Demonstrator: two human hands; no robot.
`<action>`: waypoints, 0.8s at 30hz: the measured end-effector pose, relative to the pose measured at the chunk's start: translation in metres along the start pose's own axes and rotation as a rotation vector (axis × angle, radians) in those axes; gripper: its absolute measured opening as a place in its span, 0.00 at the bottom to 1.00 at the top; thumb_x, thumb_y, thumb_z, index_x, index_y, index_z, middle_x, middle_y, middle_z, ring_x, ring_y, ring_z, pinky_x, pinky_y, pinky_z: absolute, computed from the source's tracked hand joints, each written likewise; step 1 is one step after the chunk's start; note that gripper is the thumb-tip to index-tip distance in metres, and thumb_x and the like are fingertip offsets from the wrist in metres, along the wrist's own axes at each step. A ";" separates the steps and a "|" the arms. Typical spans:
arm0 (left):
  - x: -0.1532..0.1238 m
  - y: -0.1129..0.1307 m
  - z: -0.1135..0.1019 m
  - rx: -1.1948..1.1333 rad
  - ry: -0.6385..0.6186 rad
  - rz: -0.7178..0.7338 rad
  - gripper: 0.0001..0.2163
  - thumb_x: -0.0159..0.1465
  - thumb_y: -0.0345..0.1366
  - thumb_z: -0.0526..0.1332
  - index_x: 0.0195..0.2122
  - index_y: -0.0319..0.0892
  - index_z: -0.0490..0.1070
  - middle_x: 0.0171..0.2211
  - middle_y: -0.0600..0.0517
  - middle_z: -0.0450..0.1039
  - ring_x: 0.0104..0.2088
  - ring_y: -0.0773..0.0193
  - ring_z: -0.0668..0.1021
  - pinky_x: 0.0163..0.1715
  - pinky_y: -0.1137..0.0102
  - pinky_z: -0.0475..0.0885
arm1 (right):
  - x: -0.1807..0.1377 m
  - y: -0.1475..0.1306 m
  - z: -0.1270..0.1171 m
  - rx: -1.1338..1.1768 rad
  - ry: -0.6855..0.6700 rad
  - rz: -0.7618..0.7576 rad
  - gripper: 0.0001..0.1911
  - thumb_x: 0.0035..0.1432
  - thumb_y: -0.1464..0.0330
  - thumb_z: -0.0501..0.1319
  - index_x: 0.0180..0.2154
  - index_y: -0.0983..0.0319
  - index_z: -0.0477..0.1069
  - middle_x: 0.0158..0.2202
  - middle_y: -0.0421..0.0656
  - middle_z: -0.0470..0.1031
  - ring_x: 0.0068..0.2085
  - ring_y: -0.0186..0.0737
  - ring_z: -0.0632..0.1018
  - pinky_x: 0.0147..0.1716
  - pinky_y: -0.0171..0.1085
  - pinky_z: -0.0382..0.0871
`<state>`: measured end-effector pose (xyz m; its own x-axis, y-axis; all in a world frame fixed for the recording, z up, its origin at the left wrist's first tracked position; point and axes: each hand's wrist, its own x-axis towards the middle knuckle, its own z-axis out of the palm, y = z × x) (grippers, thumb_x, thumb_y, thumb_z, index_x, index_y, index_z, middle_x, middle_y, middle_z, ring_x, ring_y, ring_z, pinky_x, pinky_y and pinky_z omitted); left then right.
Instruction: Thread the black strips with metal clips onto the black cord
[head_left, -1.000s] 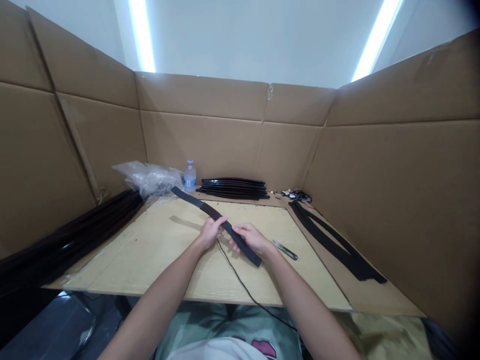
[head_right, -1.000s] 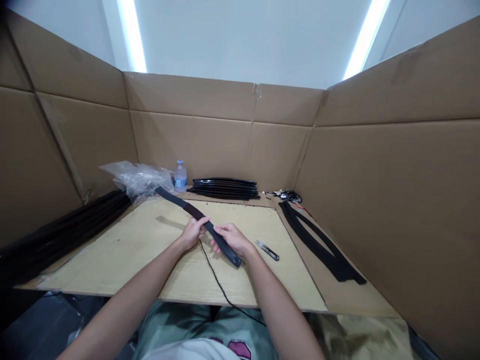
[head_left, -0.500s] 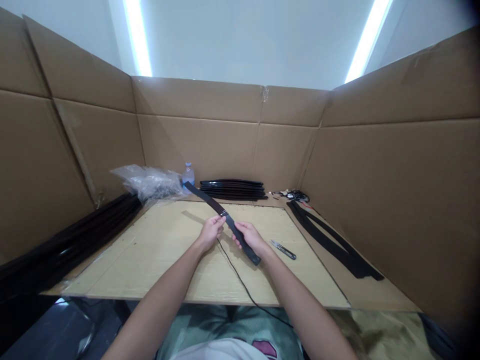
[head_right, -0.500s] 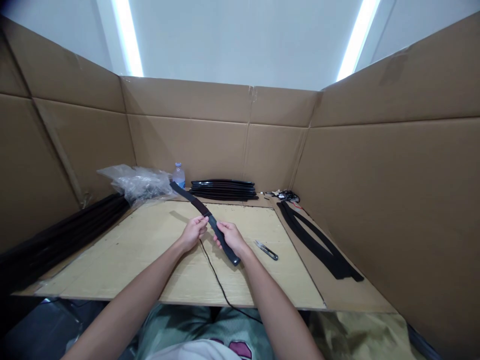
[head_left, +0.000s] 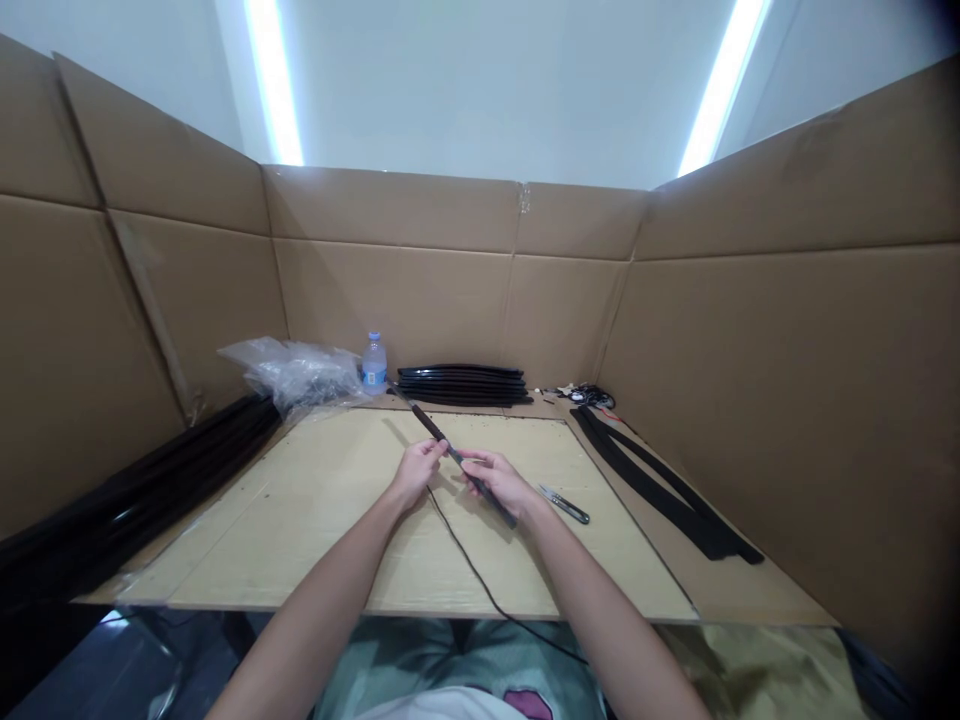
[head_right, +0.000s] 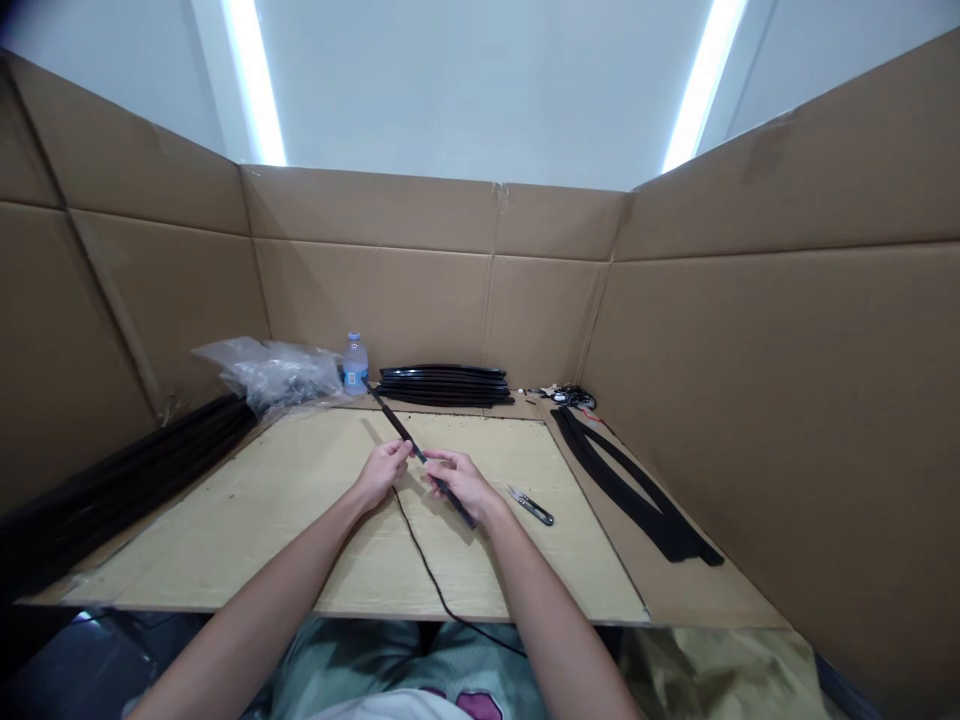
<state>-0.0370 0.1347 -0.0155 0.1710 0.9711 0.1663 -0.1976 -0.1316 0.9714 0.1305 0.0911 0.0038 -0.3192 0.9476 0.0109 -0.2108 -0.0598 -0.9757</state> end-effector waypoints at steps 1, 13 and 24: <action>0.000 0.000 0.000 0.006 -0.010 -0.010 0.20 0.52 0.53 0.64 0.27 0.39 0.64 0.13 0.63 0.48 0.13 0.76 0.50 0.14 0.75 0.41 | -0.001 0.000 0.001 -0.008 0.009 0.009 0.21 0.47 0.67 0.69 0.44 0.65 0.71 0.26 0.39 0.73 0.21 0.28 0.69 0.20 0.28 0.63; -0.005 0.001 0.002 -0.031 -0.128 0.006 0.18 0.55 0.51 0.63 0.26 0.40 0.62 0.15 0.63 0.47 0.14 0.75 0.50 0.15 0.75 0.43 | -0.010 -0.004 0.011 -0.067 -0.073 -0.040 0.24 0.37 0.64 0.73 0.29 0.61 0.58 0.25 0.38 0.75 0.21 0.31 0.73 0.18 0.29 0.64; -0.002 0.005 -0.001 0.352 0.089 0.176 0.20 0.54 0.52 0.61 0.19 0.39 0.64 0.16 0.58 0.57 0.19 0.71 0.58 0.19 0.74 0.52 | 0.000 0.004 0.013 0.105 0.048 -0.021 0.18 0.45 0.60 0.66 0.33 0.60 0.61 0.23 0.39 0.73 0.20 0.30 0.70 0.16 0.27 0.57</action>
<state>-0.0393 0.1322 -0.0107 0.0764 0.9390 0.3354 0.1288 -0.3429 0.9305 0.1179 0.0871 0.0024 -0.2700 0.9627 0.0181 -0.3134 -0.0701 -0.9470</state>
